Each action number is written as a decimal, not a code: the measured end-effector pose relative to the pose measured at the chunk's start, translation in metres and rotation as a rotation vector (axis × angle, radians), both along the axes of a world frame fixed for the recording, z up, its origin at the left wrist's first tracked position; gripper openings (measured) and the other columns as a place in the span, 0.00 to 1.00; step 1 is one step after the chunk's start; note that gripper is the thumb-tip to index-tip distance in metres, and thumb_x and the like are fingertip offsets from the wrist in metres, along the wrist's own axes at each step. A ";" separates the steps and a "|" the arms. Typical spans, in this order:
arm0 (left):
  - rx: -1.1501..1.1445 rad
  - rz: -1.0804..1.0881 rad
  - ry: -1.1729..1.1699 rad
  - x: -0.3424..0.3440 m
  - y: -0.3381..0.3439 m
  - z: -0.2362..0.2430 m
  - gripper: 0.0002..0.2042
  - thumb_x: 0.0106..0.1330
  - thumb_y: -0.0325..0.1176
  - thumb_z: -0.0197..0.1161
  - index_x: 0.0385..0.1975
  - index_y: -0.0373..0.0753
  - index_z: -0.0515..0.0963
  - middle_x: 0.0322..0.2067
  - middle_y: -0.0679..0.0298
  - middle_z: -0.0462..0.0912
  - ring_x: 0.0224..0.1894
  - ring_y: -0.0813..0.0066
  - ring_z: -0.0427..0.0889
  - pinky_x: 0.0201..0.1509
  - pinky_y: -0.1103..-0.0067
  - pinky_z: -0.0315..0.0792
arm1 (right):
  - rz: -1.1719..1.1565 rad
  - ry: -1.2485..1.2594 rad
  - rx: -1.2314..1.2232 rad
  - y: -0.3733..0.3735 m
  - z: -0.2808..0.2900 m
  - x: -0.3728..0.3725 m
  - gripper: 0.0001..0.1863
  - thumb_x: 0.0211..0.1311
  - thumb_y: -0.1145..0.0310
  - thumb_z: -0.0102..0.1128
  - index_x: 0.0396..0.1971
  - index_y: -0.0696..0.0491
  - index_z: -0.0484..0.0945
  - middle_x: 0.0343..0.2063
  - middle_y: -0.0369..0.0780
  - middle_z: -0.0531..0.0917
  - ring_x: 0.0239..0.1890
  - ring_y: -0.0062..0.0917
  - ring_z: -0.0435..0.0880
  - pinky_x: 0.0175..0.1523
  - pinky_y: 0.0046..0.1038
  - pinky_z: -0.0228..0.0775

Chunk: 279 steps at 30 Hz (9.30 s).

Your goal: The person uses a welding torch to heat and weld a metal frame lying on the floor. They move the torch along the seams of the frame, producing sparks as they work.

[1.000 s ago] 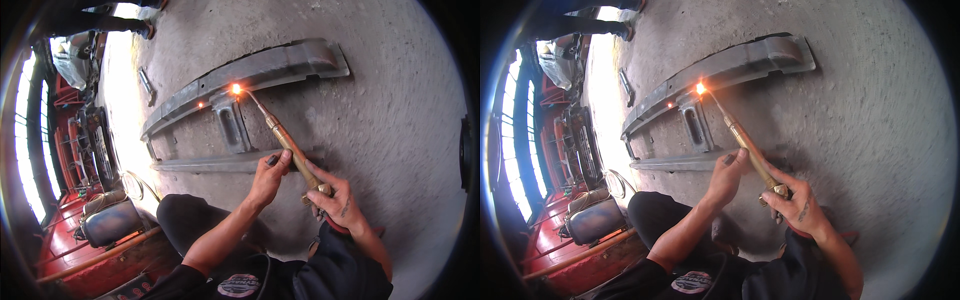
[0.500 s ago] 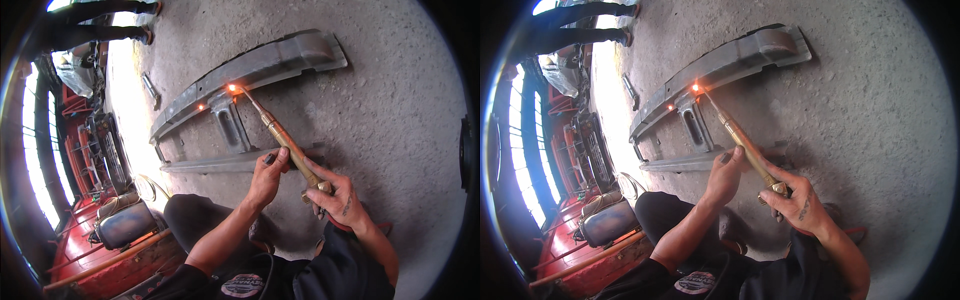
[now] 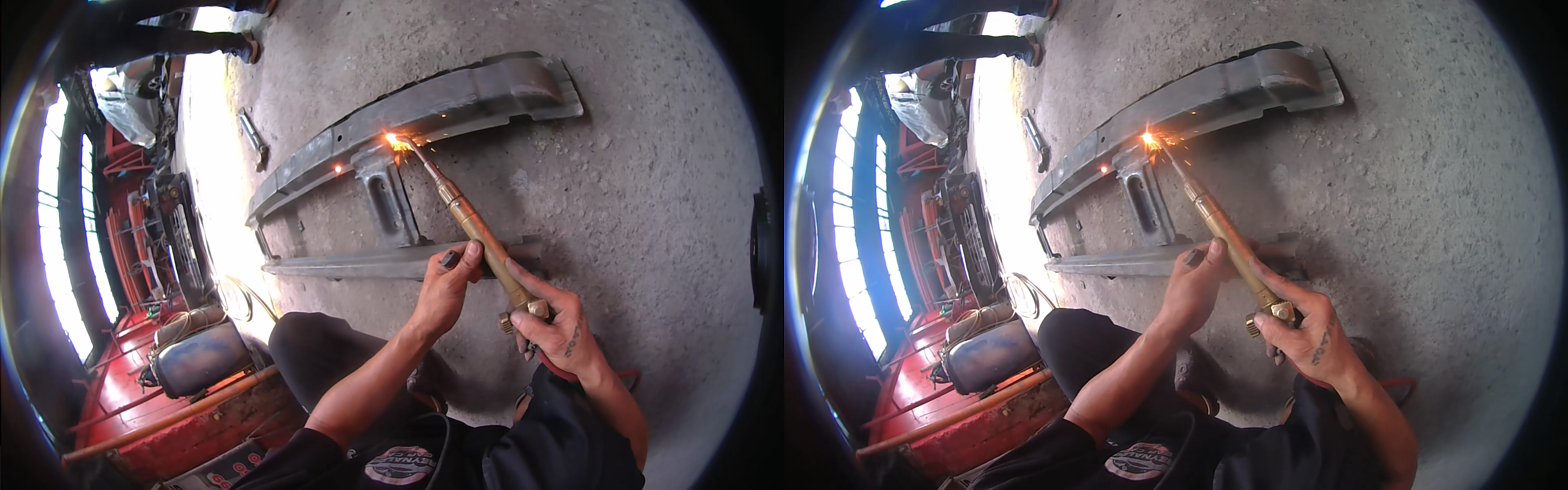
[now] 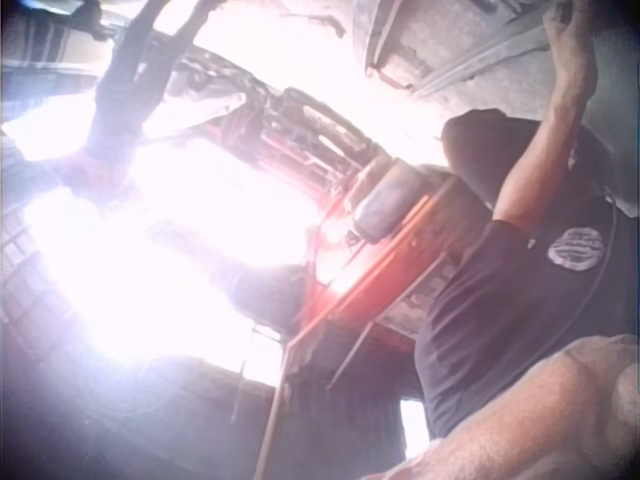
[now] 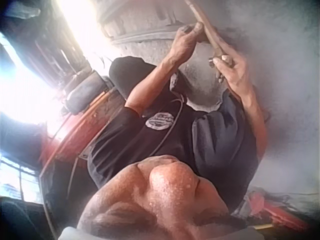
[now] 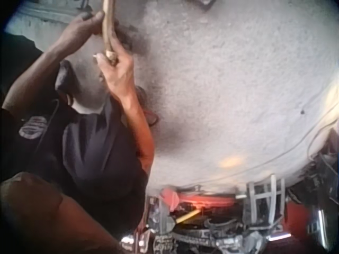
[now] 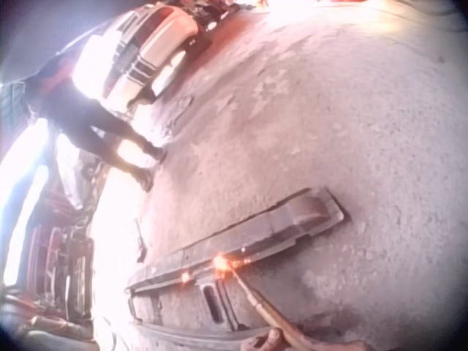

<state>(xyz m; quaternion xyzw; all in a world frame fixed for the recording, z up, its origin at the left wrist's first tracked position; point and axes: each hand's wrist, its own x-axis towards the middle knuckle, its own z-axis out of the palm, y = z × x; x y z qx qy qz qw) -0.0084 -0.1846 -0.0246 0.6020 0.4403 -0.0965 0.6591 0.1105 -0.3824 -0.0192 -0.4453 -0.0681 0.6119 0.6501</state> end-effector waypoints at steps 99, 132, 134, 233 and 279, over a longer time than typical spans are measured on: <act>-0.003 -0.036 0.023 0.002 0.001 0.004 0.25 0.84 0.50 0.48 0.56 0.31 0.81 0.48 0.58 0.87 0.53 0.69 0.84 0.64 0.70 0.73 | 0.041 -0.056 -0.052 0.000 0.007 0.003 0.38 0.62 0.80 0.52 0.76 0.49 0.67 0.30 0.36 0.83 0.23 0.16 0.81 0.29 0.22 0.77; -0.023 0.061 0.009 0.028 -0.013 0.027 0.25 0.81 0.52 0.57 0.53 0.31 0.84 0.38 0.68 0.83 0.41 0.81 0.74 0.50 0.78 0.69 | 0.024 0.046 -0.059 -0.006 0.015 0.027 0.34 0.68 0.75 0.63 0.74 0.51 0.69 0.28 0.34 0.82 0.23 0.14 0.78 0.28 0.21 0.74; -0.040 0.136 -0.044 0.034 -0.020 0.030 0.25 0.80 0.51 0.58 0.52 0.31 0.84 0.35 0.71 0.82 0.38 0.84 0.71 0.46 0.80 0.68 | 0.019 0.068 -0.045 -0.006 0.011 0.034 0.34 0.68 0.75 0.63 0.74 0.51 0.69 0.28 0.34 0.83 0.22 0.14 0.78 0.27 0.21 0.74; -0.011 0.027 0.035 0.016 -0.011 0.013 0.23 0.83 0.48 0.52 0.54 0.32 0.83 0.45 0.63 0.87 0.49 0.74 0.80 0.59 0.74 0.71 | 0.089 -0.418 -0.025 -0.001 0.001 0.022 0.37 0.60 0.79 0.64 0.72 0.52 0.72 0.31 0.41 0.81 0.25 0.21 0.79 0.34 0.27 0.74; -0.027 0.053 -0.045 0.016 -0.013 0.014 0.24 0.81 0.52 0.55 0.50 0.35 0.85 0.40 0.68 0.86 0.41 0.80 0.73 0.50 0.78 0.68 | 0.055 -0.342 -0.022 0.000 0.005 0.018 0.36 0.62 0.79 0.63 0.73 0.52 0.71 0.26 0.36 0.82 0.23 0.16 0.79 0.30 0.23 0.74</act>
